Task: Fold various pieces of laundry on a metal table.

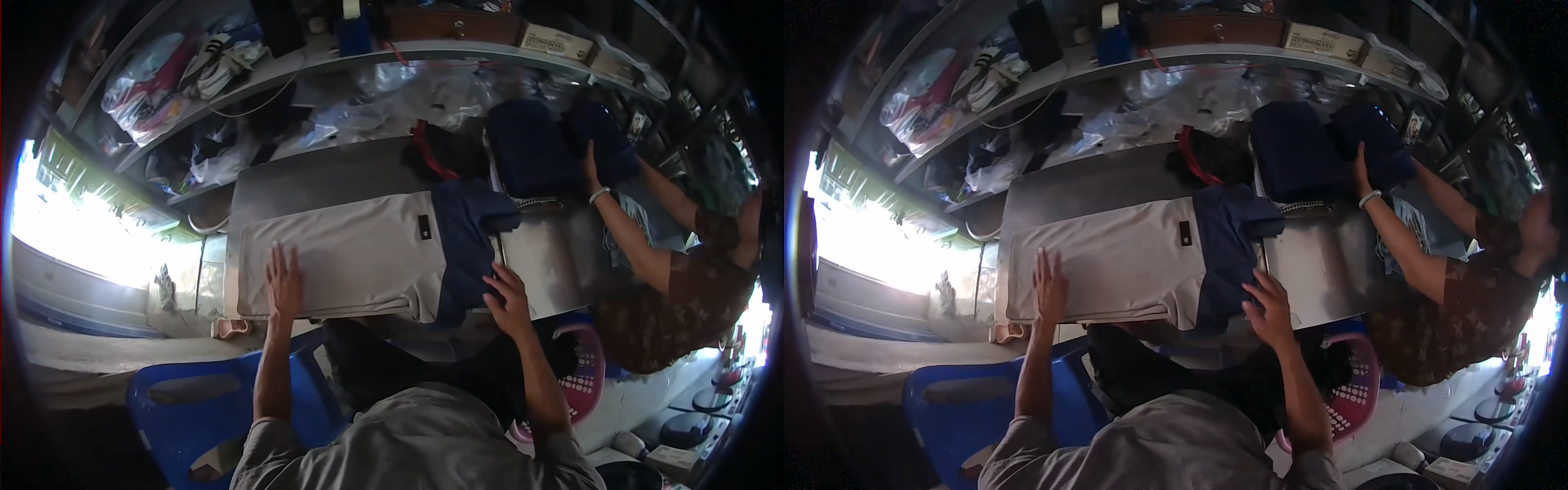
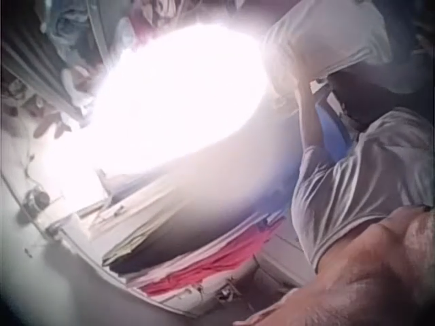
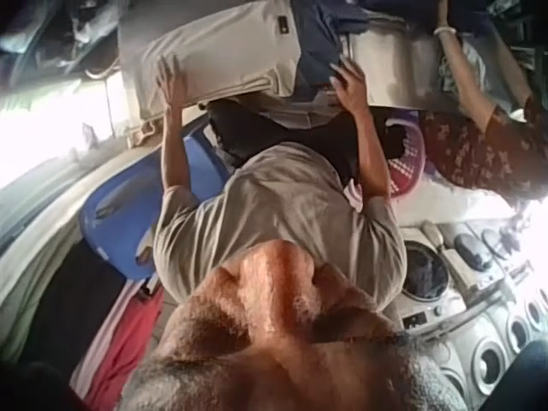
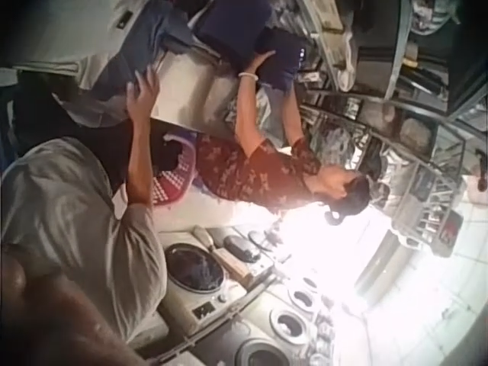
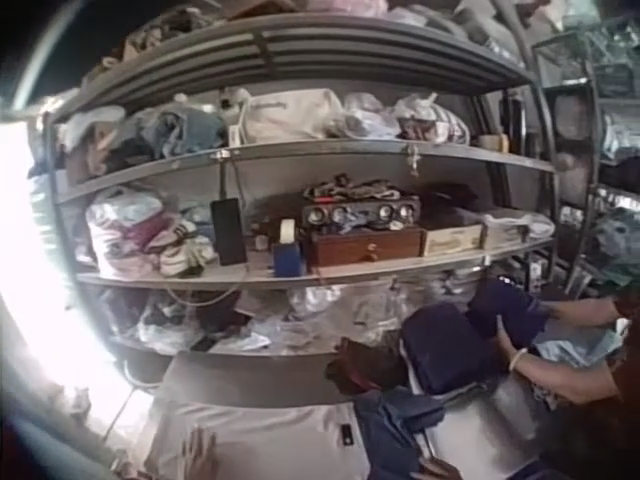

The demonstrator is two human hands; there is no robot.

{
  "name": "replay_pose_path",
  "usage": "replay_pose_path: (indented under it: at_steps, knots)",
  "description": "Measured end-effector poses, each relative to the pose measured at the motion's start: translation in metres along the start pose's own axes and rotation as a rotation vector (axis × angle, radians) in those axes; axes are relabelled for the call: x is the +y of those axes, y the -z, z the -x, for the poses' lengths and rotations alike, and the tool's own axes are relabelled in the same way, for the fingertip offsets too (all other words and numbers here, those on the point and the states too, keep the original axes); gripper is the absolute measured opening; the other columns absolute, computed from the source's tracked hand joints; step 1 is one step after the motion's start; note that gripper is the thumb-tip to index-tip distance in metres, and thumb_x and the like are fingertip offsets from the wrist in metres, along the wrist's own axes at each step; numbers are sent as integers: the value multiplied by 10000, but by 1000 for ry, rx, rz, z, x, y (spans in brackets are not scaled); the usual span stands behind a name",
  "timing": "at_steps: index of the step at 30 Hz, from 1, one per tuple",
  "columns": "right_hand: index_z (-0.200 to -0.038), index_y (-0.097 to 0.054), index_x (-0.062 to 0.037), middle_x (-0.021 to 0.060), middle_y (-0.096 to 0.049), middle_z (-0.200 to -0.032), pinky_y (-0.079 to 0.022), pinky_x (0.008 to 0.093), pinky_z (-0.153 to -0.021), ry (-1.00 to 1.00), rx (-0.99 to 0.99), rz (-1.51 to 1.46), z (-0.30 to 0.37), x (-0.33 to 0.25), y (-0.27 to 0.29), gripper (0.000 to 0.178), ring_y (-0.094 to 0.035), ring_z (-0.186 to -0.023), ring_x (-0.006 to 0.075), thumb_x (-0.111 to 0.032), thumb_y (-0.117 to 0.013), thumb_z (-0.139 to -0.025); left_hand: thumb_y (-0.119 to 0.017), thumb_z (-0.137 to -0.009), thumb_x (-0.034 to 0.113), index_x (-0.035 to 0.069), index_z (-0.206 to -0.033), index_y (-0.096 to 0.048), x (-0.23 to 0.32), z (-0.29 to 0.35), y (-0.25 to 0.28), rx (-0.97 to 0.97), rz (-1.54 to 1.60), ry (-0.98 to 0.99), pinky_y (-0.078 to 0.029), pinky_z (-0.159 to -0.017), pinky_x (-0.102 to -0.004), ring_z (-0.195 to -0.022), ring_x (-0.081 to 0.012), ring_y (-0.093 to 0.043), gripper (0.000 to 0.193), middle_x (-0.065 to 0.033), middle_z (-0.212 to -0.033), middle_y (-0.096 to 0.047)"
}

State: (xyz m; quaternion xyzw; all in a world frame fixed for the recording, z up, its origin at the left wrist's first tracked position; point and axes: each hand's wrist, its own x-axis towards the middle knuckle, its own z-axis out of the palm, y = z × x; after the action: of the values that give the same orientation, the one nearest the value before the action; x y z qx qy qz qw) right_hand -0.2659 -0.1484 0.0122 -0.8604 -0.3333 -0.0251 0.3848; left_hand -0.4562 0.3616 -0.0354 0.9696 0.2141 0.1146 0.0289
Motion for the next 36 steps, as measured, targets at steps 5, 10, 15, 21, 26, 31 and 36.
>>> replay_pose_path:
  at_steps: [5,10,15,21,26,31,36]
  knots:
    - [-1097,-755,10,76,-735,-1116,-524,321,-877,-577,98,-572,57,6,-15,238,-690,-964,168,-198,-686,-1003,-766,-874,320,89,-1597,-413,160,19,23,-265,424,-659,-253,-1240,-578,-1590,-354,-252,837,-171,-1708,-290]
    - [-990,-757,24,40,-750,-949,-523,326,-788,-926,-250,-419,21,3,-14,236,-683,-870,163,-202,-688,-978,-757,-868,244,176,-1625,-367,207,50,-8,-87,66,-709,-261,-1242,-567,-1568,-303,-331,854,-100,-1693,-354]
    - [-1040,-767,-44,27,-730,-1047,-477,289,-946,-821,-51,-1089,72,38,-70,223,-642,-1010,138,-110,-687,-843,-692,-911,179,162,-1605,-396,221,48,-5,-116,192,-667,-267,-1244,-544,-1551,-276,-367,755,-70,-1680,-388]
    - [-1177,-779,-52,71,-730,-1204,-431,307,-1049,-746,-661,-884,36,13,-37,303,-614,-1162,152,-93,-650,-907,-691,-909,180,139,-1592,-419,206,47,-8,-140,238,-647,-273,-1248,-519,-1553,-251,-370,736,-67,-1679,-394]
    - [-1106,-747,19,197,-618,-1467,-506,443,-1098,-680,-514,-1549,-13,19,-11,349,-593,-1354,286,-250,-534,-1044,-733,-875,210,120,-1560,-470,173,43,-1,-172,429,-688,-282,-1246,-516,-1535,-281,-397,740,-79,-1654,-432]
    - [-1219,-599,51,279,-506,-1544,-498,603,-1112,-828,-173,-1920,-48,32,-31,344,-529,-1405,442,-218,-463,-1053,-895,-747,221,153,-1414,-632,29,72,28,-88,272,-238,-353,-1194,-519,-1484,-348,-436,720,-137,-1587,-486]
    - [-1254,-551,85,310,-496,-1536,-475,617,-1135,-921,-133,-1745,-62,31,-40,369,-532,-1399,459,-207,-442,-1056,-890,-713,104,114,-1208,-729,-109,114,57,-29,279,110,-482,-1051,-449,-1286,-325,-591,521,-145,-1392,-621]
